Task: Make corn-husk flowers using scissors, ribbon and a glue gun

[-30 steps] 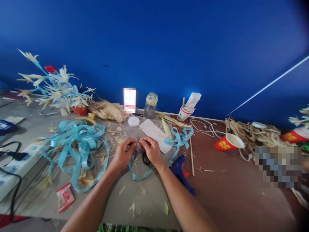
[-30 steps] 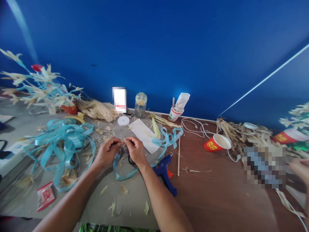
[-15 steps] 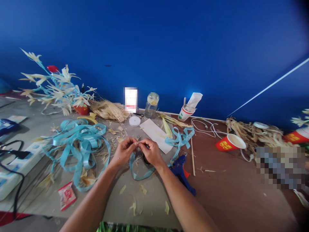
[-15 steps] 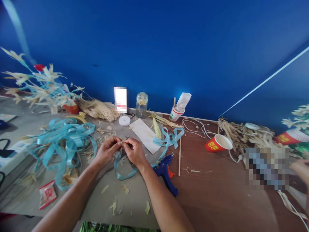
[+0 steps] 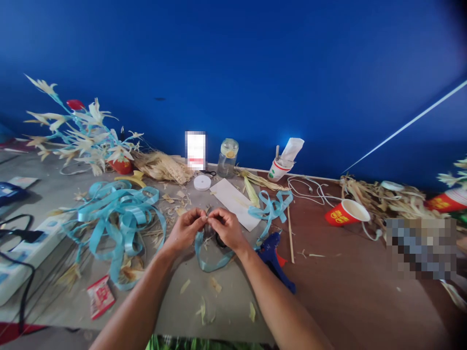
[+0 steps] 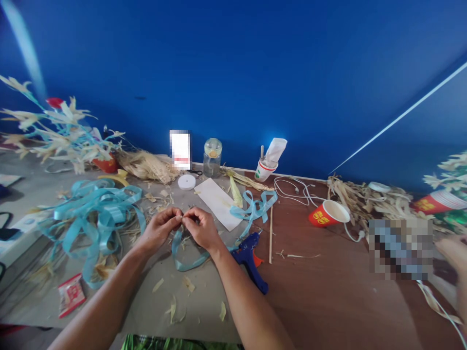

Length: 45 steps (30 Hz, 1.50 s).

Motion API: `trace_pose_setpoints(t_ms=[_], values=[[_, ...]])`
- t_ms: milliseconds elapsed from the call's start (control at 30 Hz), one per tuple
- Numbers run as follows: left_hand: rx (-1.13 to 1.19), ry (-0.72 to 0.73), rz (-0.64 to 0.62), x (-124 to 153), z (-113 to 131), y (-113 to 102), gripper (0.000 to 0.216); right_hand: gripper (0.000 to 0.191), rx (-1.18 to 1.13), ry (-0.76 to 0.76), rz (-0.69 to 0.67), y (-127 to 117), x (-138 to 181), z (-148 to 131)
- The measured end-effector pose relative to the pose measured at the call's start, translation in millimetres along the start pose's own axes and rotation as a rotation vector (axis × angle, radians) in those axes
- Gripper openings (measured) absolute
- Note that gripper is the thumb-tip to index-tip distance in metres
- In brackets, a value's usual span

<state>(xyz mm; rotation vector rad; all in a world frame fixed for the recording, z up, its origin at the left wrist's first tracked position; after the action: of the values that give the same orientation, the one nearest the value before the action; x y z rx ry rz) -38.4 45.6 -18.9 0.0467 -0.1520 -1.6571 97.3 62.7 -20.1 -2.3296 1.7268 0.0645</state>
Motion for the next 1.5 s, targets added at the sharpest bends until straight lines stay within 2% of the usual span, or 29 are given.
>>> trace_pose_setpoints(t_ms=[200,333,400,533,600,733,800,833,867,933,967,1033,1267,1367,1500], values=[[-0.018,-0.001,-0.020,0,-2,-2,0.028,0.014,-0.084,0.074,-0.041,1,0,0],[-0.068,0.069,0.014,2,-2,1,0.025,0.017,-0.259,0.170,-0.063,10,0,11],[-0.134,0.121,0.005,5,-1,6,0.021,0.017,-0.356,0.234,-0.020,13,-1,16],[-0.259,0.175,-0.053,10,4,13,0.018,0.019,-0.477,0.274,0.197,2,-9,19],[-0.187,0.123,-0.118,11,5,8,0.021,0.023,-0.480,0.226,0.281,-8,-14,19],[0.023,-0.056,-0.469,15,3,-6,0.040,0.025,-0.479,0.178,0.360,-23,-19,20],[0.049,-0.107,-0.500,15,2,-9,0.044,0.025,-0.512,0.180,0.364,-23,-18,20],[0.059,-0.107,-0.483,13,1,-9,0.045,0.025,-0.528,0.181,0.357,-22,-18,20],[0.078,-0.068,-0.394,11,1,-8,0.042,0.025,-0.540,0.185,0.350,-19,-17,19],[0.112,-0.003,-0.111,5,-1,-7,0.030,0.025,-0.555,0.197,0.338,-14,-15,17],[0.107,0.013,-0.017,2,-2,-6,0.029,0.024,-0.559,0.202,0.336,-11,-14,16],[0.097,0.029,0.072,-1,-5,-2,0.029,0.023,-0.552,0.212,0.336,-6,-12,15],[-0.054,0.005,0.077,-2,-14,7,0.027,0.020,-0.397,0.232,0.324,7,-6,17],[-0.027,-0.045,0.031,-3,-15,8,0.027,0.023,-0.390,0.233,0.300,8,-5,16],[0.027,-0.078,0.067,-5,-13,5,0.030,0.030,-0.380,0.204,0.212,5,-6,12]])
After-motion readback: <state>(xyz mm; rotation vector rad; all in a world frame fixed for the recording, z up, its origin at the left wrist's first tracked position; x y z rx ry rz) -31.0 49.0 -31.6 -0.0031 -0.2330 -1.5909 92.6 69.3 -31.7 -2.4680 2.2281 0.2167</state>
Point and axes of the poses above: each hand's wrist, its own x-axis away from the middle knuckle, its own y-axis out of the palm, z = x × y, the point moved 2 cm from there along -x, towards the middle knuckle, and after that the axes turned 5 degrees about x, right-handed, at the moved point
